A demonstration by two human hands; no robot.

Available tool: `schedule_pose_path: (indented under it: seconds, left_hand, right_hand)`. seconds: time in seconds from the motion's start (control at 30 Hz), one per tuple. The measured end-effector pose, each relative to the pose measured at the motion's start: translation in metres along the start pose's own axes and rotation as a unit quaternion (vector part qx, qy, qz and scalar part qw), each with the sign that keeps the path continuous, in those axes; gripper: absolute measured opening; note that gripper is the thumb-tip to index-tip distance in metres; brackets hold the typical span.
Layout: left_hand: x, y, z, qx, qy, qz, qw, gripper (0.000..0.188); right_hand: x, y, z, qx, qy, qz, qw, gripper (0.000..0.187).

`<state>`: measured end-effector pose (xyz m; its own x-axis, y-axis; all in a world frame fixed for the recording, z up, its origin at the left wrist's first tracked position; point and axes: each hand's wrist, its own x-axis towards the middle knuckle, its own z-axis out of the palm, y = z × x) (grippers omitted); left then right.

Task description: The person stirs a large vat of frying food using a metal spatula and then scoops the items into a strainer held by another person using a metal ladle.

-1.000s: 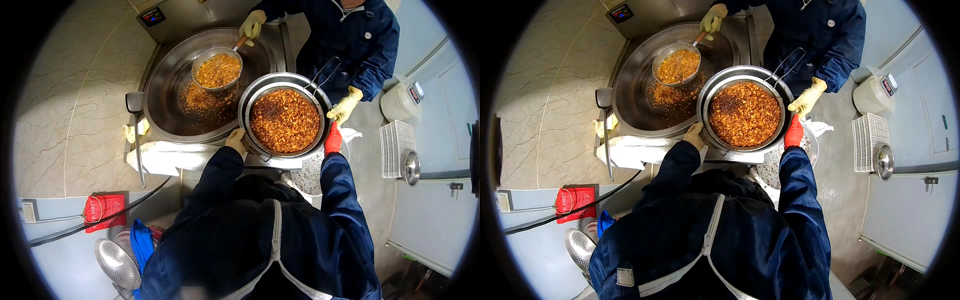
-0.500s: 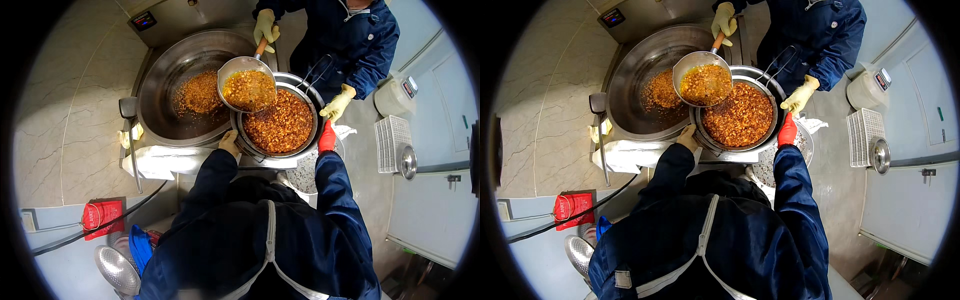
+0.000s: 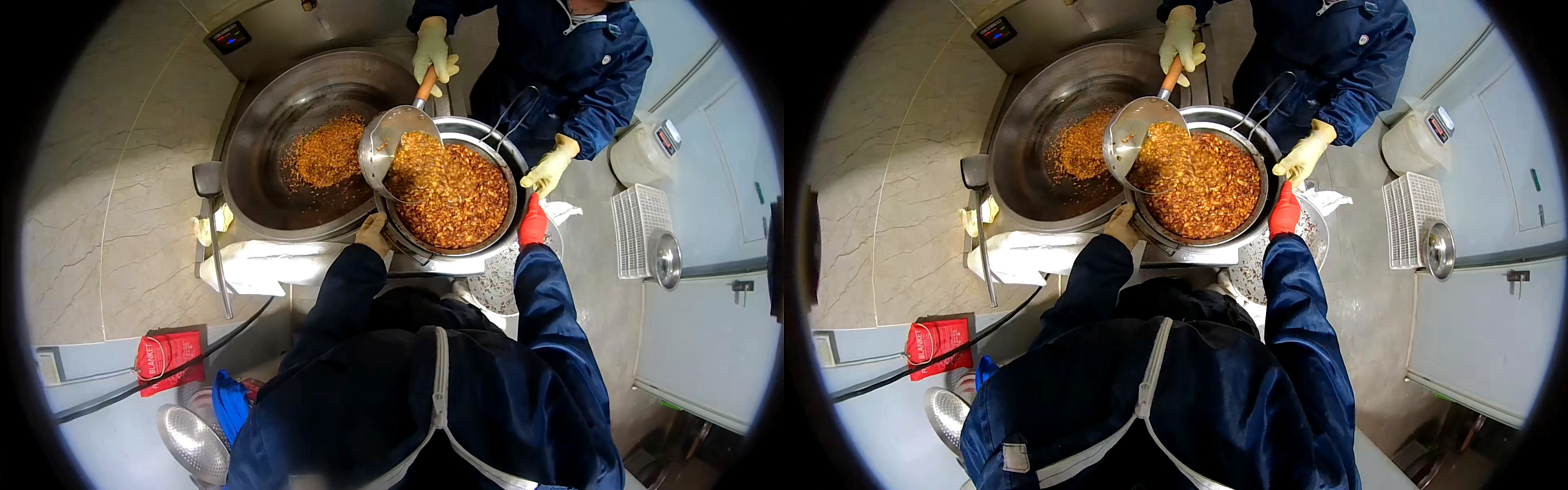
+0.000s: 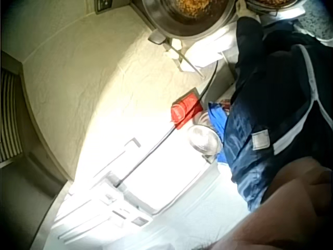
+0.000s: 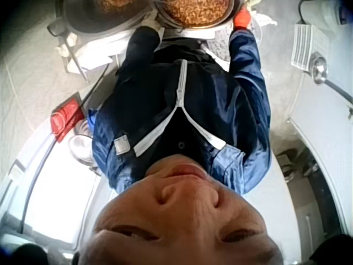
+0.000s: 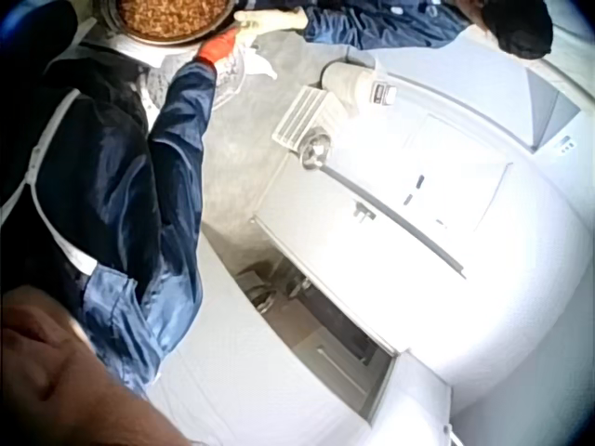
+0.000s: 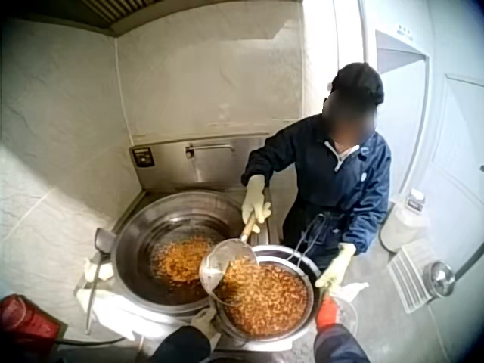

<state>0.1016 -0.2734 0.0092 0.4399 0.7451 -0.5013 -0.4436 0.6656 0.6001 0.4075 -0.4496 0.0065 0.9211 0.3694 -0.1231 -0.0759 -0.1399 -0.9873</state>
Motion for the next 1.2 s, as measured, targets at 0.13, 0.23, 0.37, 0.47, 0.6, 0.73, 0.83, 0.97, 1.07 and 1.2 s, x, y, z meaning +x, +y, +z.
schedule_pose_path:
  seconds: [0.13, 0.23, 0.37, 0.47, 0.6, 0.73, 0.83, 0.97, 1.07, 1.2]
  left_hand:
    - [-0.009, 0.005, 0.007, 0.021, -0.002, -0.005, 1.0, 0.007]
    - [-0.013, 0.006, 0.007, 0.023, -0.009, -0.005, 1.0, 0.007]
    - [-0.01, 0.004, 0.006, 0.007, -0.012, 0.001, 1.0, 0.009]
    - [-0.008, 0.003, 0.004, 0.009, -0.012, 0.004, 1.0, 0.01]
    - [-0.007, 0.001, 0.002, 0.012, -0.038, 0.026, 0.999, 0.01]
    - [-0.005, 0.001, 0.0, 0.027, -0.036, 0.022, 0.999, 0.011]
    - [-0.004, 0.001, 0.002, 0.023, -0.024, 0.014, 0.999, 0.01]
    - [-0.004, 0.0, 0.0, -0.001, -0.02, 0.018, 1.0, 0.008]
    - [0.003, -0.004, -0.01, 0.06, -0.041, 0.055, 0.996, 0.008]
    - [0.0, -0.001, -0.003, 0.037, -0.059, 0.012, 0.997, 0.01]
  right_hand:
    - [0.005, 0.008, -0.002, -0.001, -0.006, 0.001, 1.0, 0.043]
    - [0.006, 0.009, -0.002, 0.008, -0.011, -0.004, 1.0, 0.043]
    - [0.006, 0.009, 0.0, 0.02, 0.001, -0.007, 1.0, 0.044]
    - [-0.001, 0.002, 0.004, 0.009, 0.016, -0.021, 1.0, 0.047]
    - [-0.003, -0.003, 0.003, 0.016, 0.02, -0.015, 1.0, 0.046]
    - [-0.005, -0.005, 0.007, 0.031, 0.05, -0.019, 0.998, 0.047]
    - [-0.003, -0.003, 0.004, 0.013, 0.038, -0.013, 0.999, 0.048]
    - [-0.008, -0.01, 0.007, 0.024, 0.033, -0.015, 0.999, 0.047]
    - [-0.005, -0.005, 0.005, 0.028, 0.025, -0.025, 0.999, 0.046]
    - [-0.003, -0.005, -0.002, -0.011, 0.0, -0.017, 1.0, 0.041]
